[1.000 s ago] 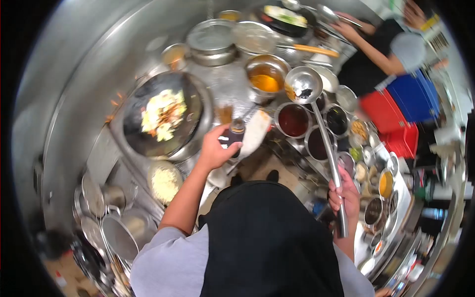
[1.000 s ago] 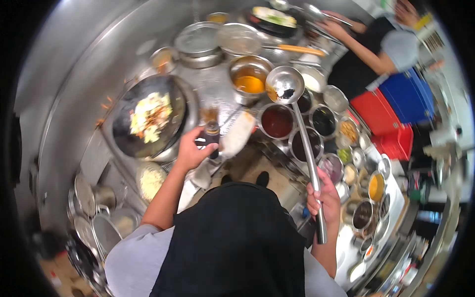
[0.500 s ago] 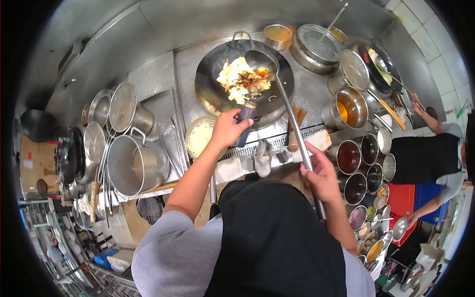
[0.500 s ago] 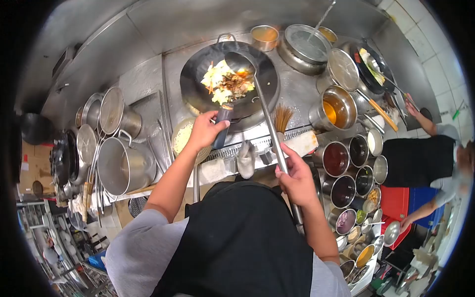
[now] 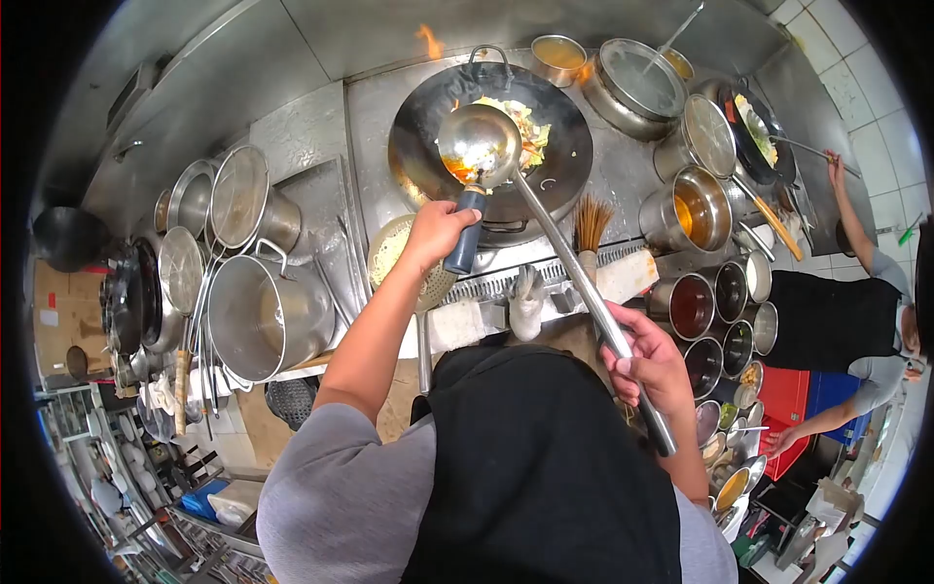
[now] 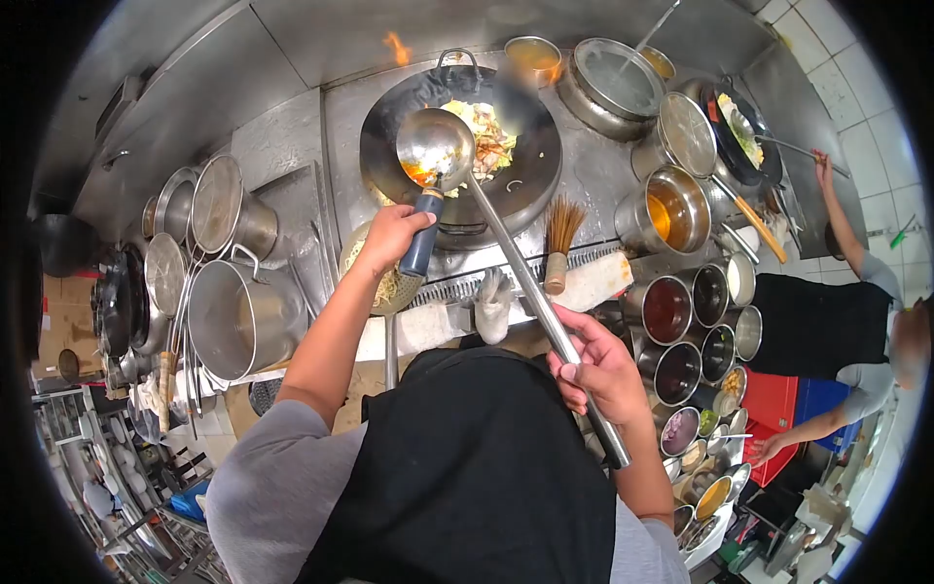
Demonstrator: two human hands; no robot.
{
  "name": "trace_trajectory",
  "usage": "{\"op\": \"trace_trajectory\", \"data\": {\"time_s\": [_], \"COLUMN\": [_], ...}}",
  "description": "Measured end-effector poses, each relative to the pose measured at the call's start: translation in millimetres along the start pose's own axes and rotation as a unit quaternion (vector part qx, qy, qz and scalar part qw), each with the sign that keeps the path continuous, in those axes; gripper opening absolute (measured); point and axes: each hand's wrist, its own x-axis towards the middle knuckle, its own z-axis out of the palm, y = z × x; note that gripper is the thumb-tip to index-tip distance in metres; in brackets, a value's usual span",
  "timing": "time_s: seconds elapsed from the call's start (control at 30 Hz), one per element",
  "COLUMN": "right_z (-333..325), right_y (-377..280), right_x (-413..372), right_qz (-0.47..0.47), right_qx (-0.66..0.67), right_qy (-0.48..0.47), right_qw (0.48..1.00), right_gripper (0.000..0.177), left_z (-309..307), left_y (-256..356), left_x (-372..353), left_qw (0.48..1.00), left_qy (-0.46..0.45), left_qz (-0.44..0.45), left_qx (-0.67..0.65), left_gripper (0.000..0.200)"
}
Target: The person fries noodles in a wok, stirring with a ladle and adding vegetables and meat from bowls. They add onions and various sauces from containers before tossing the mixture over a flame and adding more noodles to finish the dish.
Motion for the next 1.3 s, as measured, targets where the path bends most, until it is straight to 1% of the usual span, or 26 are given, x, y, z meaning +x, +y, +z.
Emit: {"op": "trace_trajectory", "data": {"time_s": [0.17,0.23,0.27,0.33,0.47,0.53,0.57,0.63,0.73,0.8,0.87,0.9,0.97,1.0,1.03,1.07,1.1,1.13,1.17,1.2,1.23,1.3], "right_z": [0.6,-1.4,-2.1,-0.9,4.5,2.8,1.8,0.2,-3.8,-5.1,-7.5,-9.6,-18.0,-27.1,-37.4,-48.6,-54.4,-67.8,-82.1,-91.2,-95.3,-105.6], "right_y": [0.7,0.9,0.8,-1.9,-9.7,-16.1,-17.1,-16.8,-11.4,-9.2,-6.8,-5.9,-2.6,1.0,3.9,2.4,9.3,33.6,55.3,66.6,64.3,59.5], "right_x": [5.2,12.8,20.2,33.2,40.6,32.5,30.1,25.5,22.7,20.8,19.9,20.9,29.5,42.2,57.2,78.7,100.2,126.1,143.6,152.3,142.4,104.7], "right_qz": [0.002,-0.001,-0.005,-0.010,-0.021,-0.014,-0.014,-0.009,-0.012,-0.019,-0.024,-0.021,-0.022,-0.030,-0.038,-0.033,-0.055,-0.082,-0.236,-0.366,-0.367,-0.284], "right_qx": [0.011,0.015,0.026,0.038,0.028,0.007,0.008,0.009,0.021,0.031,0.040,0.050,0.063,0.077,0.091,0.086,-0.006,-0.158,-0.382,-0.572,-0.569,-0.439], "right_qy": [-0.004,-0.009,-0.013,-0.017,-0.021,-0.035,-0.035,-0.039,-0.033,-0.034,-0.036,-0.039,-0.040,-0.042,-0.043,-0.025,0.003,0.066,0.133,0.190,0.195,0.161], "right_qw": [1.000,1.000,1.000,0.999,0.999,0.999,0.999,0.999,0.999,0.999,0.998,0.998,0.997,0.996,0.994,0.995,0.998,0.982,0.884,0.709,0.709,0.837], "right_gripper": [0.081,0.081,0.081,0.080,0.080,0.080,0.080,0.080,0.080,0.080,0.080,0.079,0.078,0.077,0.076,0.075,0.077,0.073,0.071,0.069,0.069,0.069], "left_z": [-4.5,-6.2,-5.3,-1.9,-3.5,-6.8,-9.5,-15.8,-16.6,-17.0,-14.7,-13.1,-8.0,-6.1,-5.2,-3.0,-0.3,5.0,10.2,14.5,19.9,35.7], "left_y": [-6.3,-2.7,-2.3,-2.9,1.6,10.3,6.1,-2.8,11.1,11.5,26.5,30.5,34.4,29.2,20.0,13.7,16.8,15.1,14.1,13.1,11.0,8.9], "left_x": [5.2,2.6,0.5,-6.3,-9.1,-4.2,6.4,27.0,25.4,24.6,5.8,-2.2,-16.6,-20.0,-22.0,-26.8,-37.6,-45.7,-52.8,-59.1,-65.0,-74.1], "left_qw": [1.000,0.999,0.998,0.997,0.998,0.996,0.996,0.976,0.970,0.973,0.983,0.983,0.996,0.996,0.995,0.992,0.992,0.991,0.987,0.982,0.981,0.979], "left_qy": [-0.001,0.004,0.004,0.021,0.040,0.034,0.034,-0.021,-0.018,-0.031,-0.024,-0.026,0.001,-0.004,-0.025,-0.046,-0.055,-0.060,-0.074,-0.088,-0.104,-0.137], "left_qz": [-0.006,0.027,0.029,0.068,0.049,0.013,0.013,-0.038,-0.058,-0.054,-0.051,-0.050,0.076,0.078,0.097,0.116,0.116,0.119,0.140,0.161,0.159,0.151], "left_qx": [0.007,0.045,0.047,0.021,0.002,-0.079,-0.078,-0.213,-0.235,-0.223,-0.176,-0.173,-0.035,-0.032,-0.023,-0.014,0.016,0.018,0.025,0.033,0.032,0.029], "left_gripper": [0.042,0.043,0.043,0.049,0.045,0.041,0.041,0.039,0.036,0.035,0.037,0.037,0.036,0.036,0.036,0.036,0.036,0.036,0.037,0.038,0.040,0.046]}}
